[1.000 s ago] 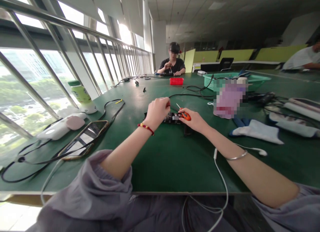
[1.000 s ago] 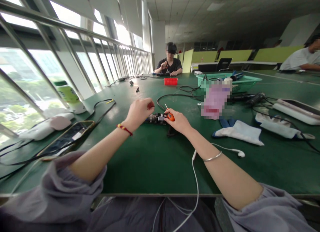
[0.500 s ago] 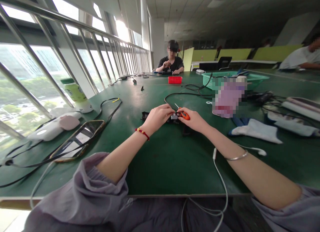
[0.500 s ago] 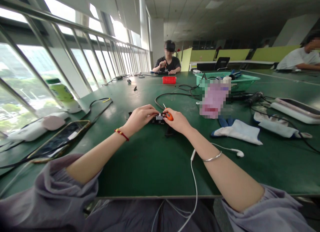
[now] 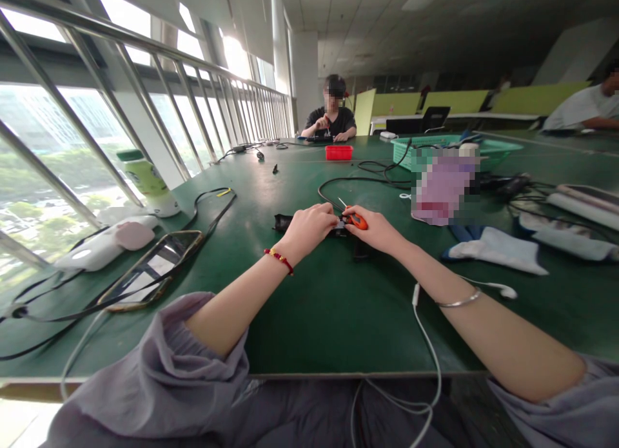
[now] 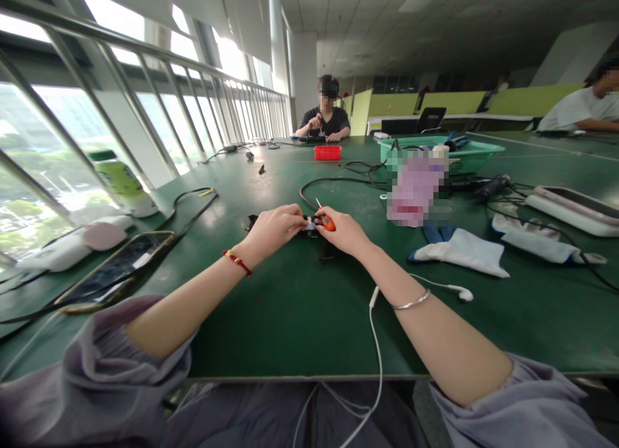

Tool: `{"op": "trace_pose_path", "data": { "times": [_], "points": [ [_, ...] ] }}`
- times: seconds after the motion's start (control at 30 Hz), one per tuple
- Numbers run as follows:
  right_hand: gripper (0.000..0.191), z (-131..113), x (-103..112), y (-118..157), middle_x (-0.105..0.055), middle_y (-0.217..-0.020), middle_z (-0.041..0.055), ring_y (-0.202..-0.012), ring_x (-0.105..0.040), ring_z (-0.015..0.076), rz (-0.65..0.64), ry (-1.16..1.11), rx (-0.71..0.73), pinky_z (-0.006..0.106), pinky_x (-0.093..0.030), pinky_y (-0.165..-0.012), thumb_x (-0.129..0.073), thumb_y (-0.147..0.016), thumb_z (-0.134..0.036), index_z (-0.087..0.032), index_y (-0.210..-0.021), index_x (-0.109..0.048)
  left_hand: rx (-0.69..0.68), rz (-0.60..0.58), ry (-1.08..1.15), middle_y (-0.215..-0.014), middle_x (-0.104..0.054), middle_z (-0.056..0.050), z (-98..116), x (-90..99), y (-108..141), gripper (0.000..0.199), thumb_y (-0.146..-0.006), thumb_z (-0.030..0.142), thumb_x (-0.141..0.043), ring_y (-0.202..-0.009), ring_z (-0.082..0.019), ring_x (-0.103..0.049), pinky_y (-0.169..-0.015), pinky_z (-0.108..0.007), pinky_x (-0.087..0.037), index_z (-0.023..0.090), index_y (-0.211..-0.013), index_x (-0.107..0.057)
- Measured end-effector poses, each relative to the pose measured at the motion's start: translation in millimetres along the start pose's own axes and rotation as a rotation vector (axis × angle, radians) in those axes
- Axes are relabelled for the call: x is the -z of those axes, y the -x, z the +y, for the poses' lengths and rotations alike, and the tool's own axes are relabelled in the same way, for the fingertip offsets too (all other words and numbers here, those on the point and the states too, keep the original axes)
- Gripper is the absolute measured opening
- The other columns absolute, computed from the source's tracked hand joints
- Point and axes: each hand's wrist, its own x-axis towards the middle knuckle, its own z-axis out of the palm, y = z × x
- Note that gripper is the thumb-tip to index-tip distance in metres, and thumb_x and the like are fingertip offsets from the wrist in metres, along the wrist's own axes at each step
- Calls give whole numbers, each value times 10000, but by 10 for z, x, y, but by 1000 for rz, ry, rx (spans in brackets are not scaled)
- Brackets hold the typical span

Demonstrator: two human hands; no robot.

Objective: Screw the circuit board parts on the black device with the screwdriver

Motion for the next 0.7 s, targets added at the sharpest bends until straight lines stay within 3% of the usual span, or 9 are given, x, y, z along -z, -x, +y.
{"op": "trace_pose_path", "data": {
  "times": [0.17, 0.33, 0.43, 0.6, 0.7],
  "points": [
    [332, 9, 5, -5, -680, -1022, 55, -874, -627, 199, -6, 0, 8, 294, -456, -773, -545, -782, -290, -211, -1101, -595, 102, -107, 49, -928, -688, -19, -29, 94, 52, 211, -853, 221, -489, -805, -182, -640, -630, -242, -443, 222, -914, -691],
    [313, -39, 30, 17, -687, -975, 59, -852, -632, 205, 6, 46, 12, 297, -457, -766, -562, -780, -319, -214, -1070, -617, 197, -251, 52, -867, -709, -19, -211, 9, 50, 208, -788, 203, -536, -794, -199, -650, -667, -256, -469, 242, -864, -725],
    [280, -117, 50, 52, -692, -904, 48, -785, -632, 196, -18, 63, 39, 298, -457, -739, -540, -799, -355, -226, -1028, -638, 250, -217, 6, -941, -706, -48, -324, -56, 51, 245, -808, 184, -505, -872, -221, -650, -712, -271, -483, 228, -897, -729],
    [298, -183, 52, 79, -685, -996, 56, -839, -628, 200, -61, 57, 87, 311, -455, -778, -545, -791, -330, -230, -1060, -628, 314, -205, -68, -969, -688, -81, -388, -38, 68, 258, -849, 197, -486, -902, -249, -642, -730, -305, -493, 204, -953, -723],
    [299, -164, 41, 66, -684, -980, 53, -831, -622, 194, -73, 32, 88, 311, -455, -776, -535, -798, -318, -228, -1071, -619, 267, -87, -75, -993, -659, -86, -304, 29, 59, 304, -900, 195, -421, -916, -228, -625, -731, -292, -490, 188, -998, -709]
  ]
}}
